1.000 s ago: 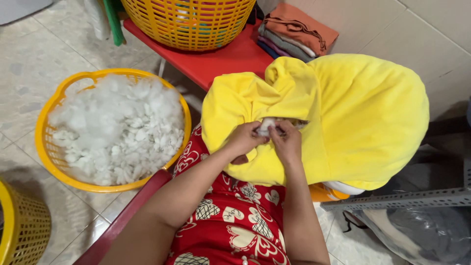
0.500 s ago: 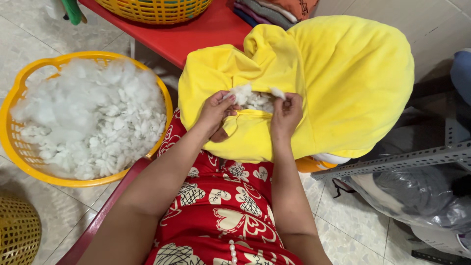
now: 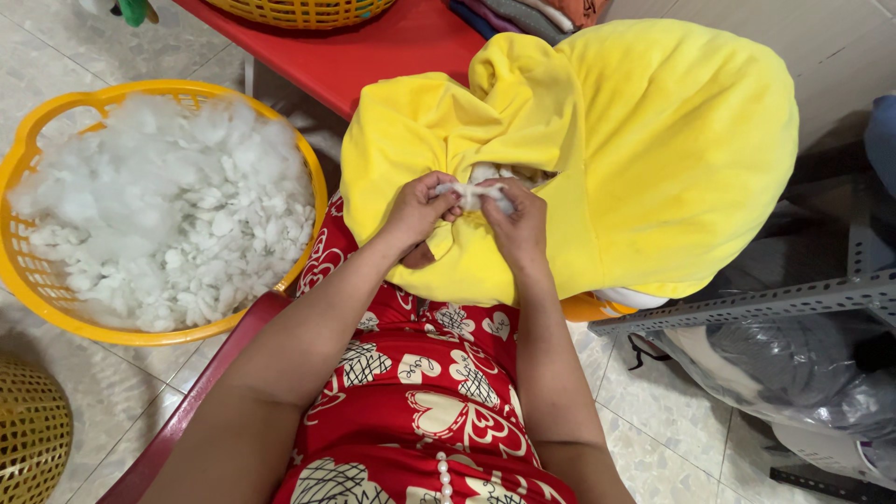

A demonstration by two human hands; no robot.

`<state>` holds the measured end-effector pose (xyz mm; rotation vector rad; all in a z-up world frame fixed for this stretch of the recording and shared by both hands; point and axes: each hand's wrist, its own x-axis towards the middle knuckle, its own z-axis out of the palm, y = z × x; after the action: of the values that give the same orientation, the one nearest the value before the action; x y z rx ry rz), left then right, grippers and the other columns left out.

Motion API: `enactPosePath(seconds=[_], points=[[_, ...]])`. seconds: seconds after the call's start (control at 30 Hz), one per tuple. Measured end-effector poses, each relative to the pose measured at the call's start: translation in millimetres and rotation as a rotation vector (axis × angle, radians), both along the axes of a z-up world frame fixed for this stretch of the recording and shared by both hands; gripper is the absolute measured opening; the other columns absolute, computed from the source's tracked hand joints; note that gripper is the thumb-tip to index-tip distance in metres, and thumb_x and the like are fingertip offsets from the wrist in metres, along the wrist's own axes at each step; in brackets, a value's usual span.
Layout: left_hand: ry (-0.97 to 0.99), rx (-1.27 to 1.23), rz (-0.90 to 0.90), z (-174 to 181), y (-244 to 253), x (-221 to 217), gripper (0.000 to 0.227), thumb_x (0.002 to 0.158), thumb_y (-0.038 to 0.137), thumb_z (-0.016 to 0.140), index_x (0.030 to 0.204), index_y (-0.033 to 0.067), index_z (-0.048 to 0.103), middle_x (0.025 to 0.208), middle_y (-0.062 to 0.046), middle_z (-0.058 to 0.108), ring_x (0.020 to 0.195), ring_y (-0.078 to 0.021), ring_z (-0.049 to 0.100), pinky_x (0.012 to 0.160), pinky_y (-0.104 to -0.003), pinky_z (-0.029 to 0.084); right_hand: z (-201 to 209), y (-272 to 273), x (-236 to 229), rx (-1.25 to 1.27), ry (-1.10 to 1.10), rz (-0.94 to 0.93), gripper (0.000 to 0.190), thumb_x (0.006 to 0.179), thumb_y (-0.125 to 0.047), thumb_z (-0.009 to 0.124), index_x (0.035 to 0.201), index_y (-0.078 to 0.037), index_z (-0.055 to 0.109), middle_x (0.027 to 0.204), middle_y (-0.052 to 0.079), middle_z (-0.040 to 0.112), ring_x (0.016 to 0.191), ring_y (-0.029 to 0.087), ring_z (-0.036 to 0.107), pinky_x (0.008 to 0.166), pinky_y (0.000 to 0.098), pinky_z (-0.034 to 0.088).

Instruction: The person repeatedly takes handfuls of white cotton from a yellow basket and stuffs them into a yellow fabric cushion cover. The person uses both hands to pull and push the cotton into the opening of the cushion.

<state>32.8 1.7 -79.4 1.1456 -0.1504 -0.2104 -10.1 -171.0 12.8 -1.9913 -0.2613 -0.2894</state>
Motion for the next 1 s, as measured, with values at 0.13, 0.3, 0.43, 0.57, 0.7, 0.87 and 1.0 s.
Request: enactPosePath(seconds=[0.13,0.3,0.43,0.57,0.7,0.87,1.0], points=[[0.07,-0.201,0.062,-0.5,3.6,1.1,0.023,0.1,0.005,0.062,0.121,-0.0024,0.062,0.093,-0.008,0.069,0.073,-0.0109,0.065,0.066,-0.024,0.055,-17.0,-14.3,10.8,0.255,-0.186,-0.069,0.017,0.098,0.003,0.064,0.11,-0.001,0.075,0.102,0.004,0.07,0.077,0.007,0.061,0.066,0.0207,0.049],[0.183,-0.276,0.142,3.4,12.3,4.0,0.026,0.103,0.008,0.059,0.128,-0.0006,0.058,0.097,-0.011,0.069,0.074,-0.0127,0.066,0.066,-0.024,0.057,-22.4,-31.9,20.5,0.591,-0.191,-0.182,0.012,0.1,-0.001,0.06,0.108,-0.002,0.069,0.084,0.001,0.067,0.065,0.006,0.057,0.056,0.0214,0.045],[0.051,-0.209,0.092,13.0,9.3,-3.7,0.028,0.101,0.007,0.06,0.129,0.0022,0.057,0.102,-0.011,0.071,0.076,-0.0135,0.067,0.066,-0.024,0.056,-32.4,-28.2,20.5,0.516,-0.144,-0.055,0.013,0.099,-0.002,0.064,0.109,-0.001,0.07,0.08,-0.001,0.064,0.062,0.004,0.052,0.054,0.0201,0.042],[-0.068,0.001,0.013,26.4,10.2,-13.1,0.04,0.096,0.011,0.064,0.136,0.0113,0.056,0.108,-0.003,0.07,0.084,-0.0078,0.069,0.07,-0.021,0.057,-32.6,-14.9,17.8,0.283,-0.13,-0.011,0.014,0.098,0.0,0.071,0.112,0.003,0.073,0.098,0.003,0.071,0.081,0.005,0.06,0.071,0.019,0.048],[-0.1,0.06,-0.028,29.4,2.4,-14.9,0.04,0.09,0.013,0.074,0.127,0.0101,0.059,0.109,0.002,0.069,0.086,-0.0047,0.068,0.071,-0.02,0.056,-20.1,-6.6,9.7,0.177,0.001,0.039,0.02,0.096,0.0,0.073,0.116,0.001,0.076,0.103,0.005,0.076,0.086,0.007,0.065,0.076,0.0205,0.053],[-0.072,0.184,0.009,16.3,-4.0,-9.3,0.019,0.096,0.018,0.073,0.111,0.0055,0.069,0.09,-0.003,0.069,0.072,-0.0067,0.061,0.064,-0.021,0.051,-10.9,-4.4,6.5,0.081,-0.029,0.122,0.026,0.096,-0.005,0.07,0.122,-0.003,0.073,0.101,0.001,0.069,0.087,0.006,0.061,0.076,0.0219,0.051],[-0.054,0.219,0.049,9.7,-2.2,-5.9,0.013,0.097,0.017,0.071,0.104,0.006,0.068,0.088,-0.001,0.07,0.07,-0.0051,0.062,0.062,-0.02,0.052,-16.6,-11.0,8.5,0.269,-0.025,0.061,0.019,0.107,-0.011,0.065,0.119,-0.005,0.078,0.079,0.0,0.061,0.066,0.005,0.051,0.065,0.0236,0.052]])
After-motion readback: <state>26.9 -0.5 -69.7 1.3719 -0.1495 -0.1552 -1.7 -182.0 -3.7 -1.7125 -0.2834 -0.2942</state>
